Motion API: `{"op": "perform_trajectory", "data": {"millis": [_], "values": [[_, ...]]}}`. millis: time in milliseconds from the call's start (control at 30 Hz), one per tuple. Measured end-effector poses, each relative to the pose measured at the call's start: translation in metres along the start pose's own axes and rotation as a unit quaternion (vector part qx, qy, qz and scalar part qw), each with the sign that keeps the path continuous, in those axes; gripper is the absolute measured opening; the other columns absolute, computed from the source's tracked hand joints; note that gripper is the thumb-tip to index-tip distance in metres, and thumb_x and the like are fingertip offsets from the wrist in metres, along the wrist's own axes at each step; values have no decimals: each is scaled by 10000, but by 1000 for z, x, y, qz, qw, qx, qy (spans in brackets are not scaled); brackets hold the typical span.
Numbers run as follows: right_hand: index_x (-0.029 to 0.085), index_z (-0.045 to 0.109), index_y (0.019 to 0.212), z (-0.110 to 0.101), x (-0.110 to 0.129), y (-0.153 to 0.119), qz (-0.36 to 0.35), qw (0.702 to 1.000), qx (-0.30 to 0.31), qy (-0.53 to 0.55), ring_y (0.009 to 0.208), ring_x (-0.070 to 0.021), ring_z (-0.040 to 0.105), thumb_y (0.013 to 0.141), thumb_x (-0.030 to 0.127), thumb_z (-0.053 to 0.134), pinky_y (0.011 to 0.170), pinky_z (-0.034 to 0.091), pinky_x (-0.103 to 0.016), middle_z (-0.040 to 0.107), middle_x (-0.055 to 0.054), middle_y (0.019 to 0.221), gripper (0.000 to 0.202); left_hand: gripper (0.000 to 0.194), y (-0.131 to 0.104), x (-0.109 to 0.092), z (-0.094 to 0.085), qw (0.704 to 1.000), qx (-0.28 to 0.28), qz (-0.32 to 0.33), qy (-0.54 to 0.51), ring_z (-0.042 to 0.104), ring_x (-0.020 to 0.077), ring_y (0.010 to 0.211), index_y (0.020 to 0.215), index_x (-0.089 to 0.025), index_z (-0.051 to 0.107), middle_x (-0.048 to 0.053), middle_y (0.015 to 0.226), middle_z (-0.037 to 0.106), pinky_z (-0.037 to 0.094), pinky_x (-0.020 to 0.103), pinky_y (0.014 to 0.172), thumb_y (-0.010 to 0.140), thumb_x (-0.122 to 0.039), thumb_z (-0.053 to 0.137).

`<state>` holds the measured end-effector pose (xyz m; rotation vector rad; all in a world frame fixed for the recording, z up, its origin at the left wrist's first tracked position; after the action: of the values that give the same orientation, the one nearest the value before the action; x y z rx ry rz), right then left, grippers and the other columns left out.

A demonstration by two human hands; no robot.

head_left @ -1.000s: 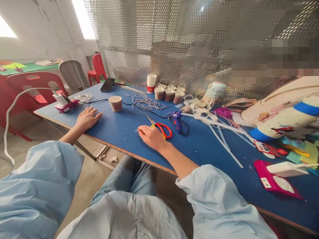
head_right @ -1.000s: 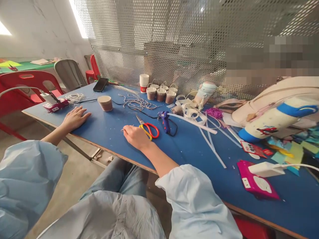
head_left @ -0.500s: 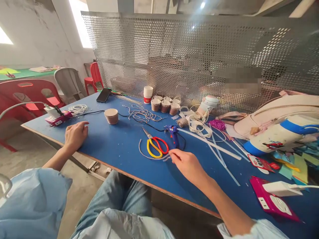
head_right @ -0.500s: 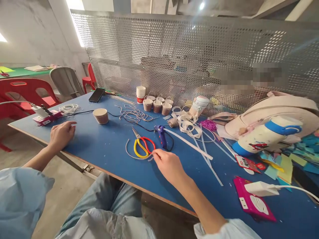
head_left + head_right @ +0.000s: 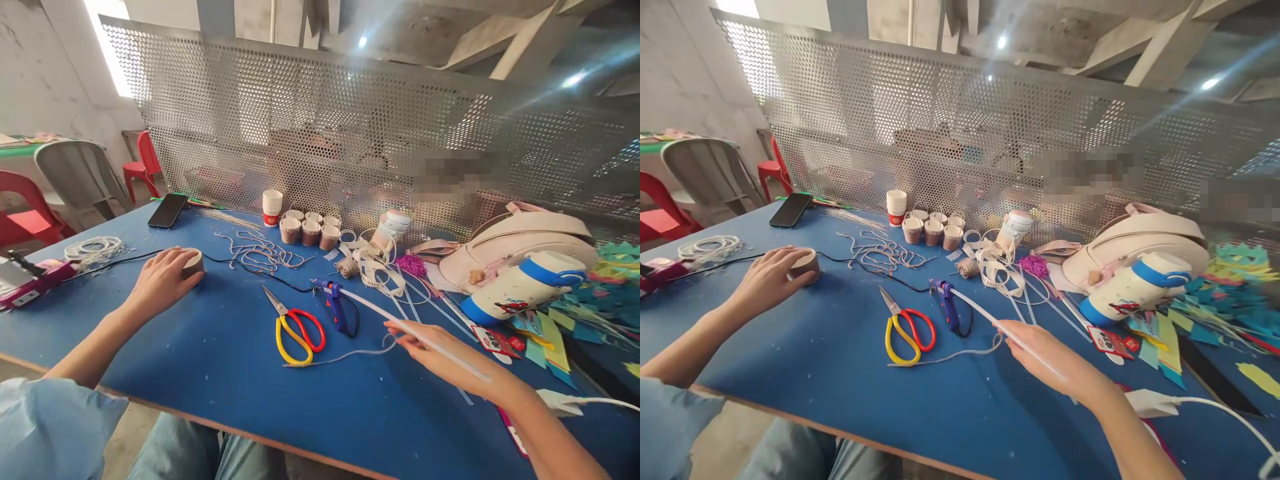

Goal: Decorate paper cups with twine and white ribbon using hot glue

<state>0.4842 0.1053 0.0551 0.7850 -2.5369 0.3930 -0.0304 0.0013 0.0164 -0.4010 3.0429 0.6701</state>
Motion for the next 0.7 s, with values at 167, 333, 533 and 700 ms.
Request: {"op": "perform_trajectory", "data": {"millis": [167,333,533,700], "values": [[340,627,1270,-28,11,13,18,1000,8,-7,999,-268,702,844,344,533,801,582,-346,724,-42,1134,436,498,8,9,21,998,47,-3,36,577,340,1165,1120,-163,648,142,1151,707,433,471,980,866,-413,300],[238,637,1235,-43,17,51,27,999,-36,-17,998,-235,699,905,360,458,857,563,-370,730,-68,1115,394,458,5,-13,11,998,-16,41,-34,634,339,1054,1002,-226,685,123,1062,730,477,468,925,867,-458,314],[264,670,1174,-41,21,88,-11,996,-59,-64,1010,-229,695,880,365,507,868,554,-350,737,-32,1099,351,352,-9,-64,4,978,43,178,-96,670,301,908,911,-305,690,88,910,741,520,441,799,896,-442,366],[268,673,1176,-38,27,88,-24,997,-53,-54,982,-229,704,882,371,509,845,566,-343,739,-30,1093,352,354,-13,-77,4,978,54,179,-94,660,312,958,1091,-284,681,124,1014,724,534,473,827,884,-417,427]]}}
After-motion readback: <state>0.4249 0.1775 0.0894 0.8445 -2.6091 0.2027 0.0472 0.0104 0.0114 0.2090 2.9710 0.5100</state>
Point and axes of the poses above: each hand's wrist, its own y-axis towards the middle knuckle, its own z-axis out of the palm, x = y × z, the point moved 1 cm from there along y, towards the middle knuckle
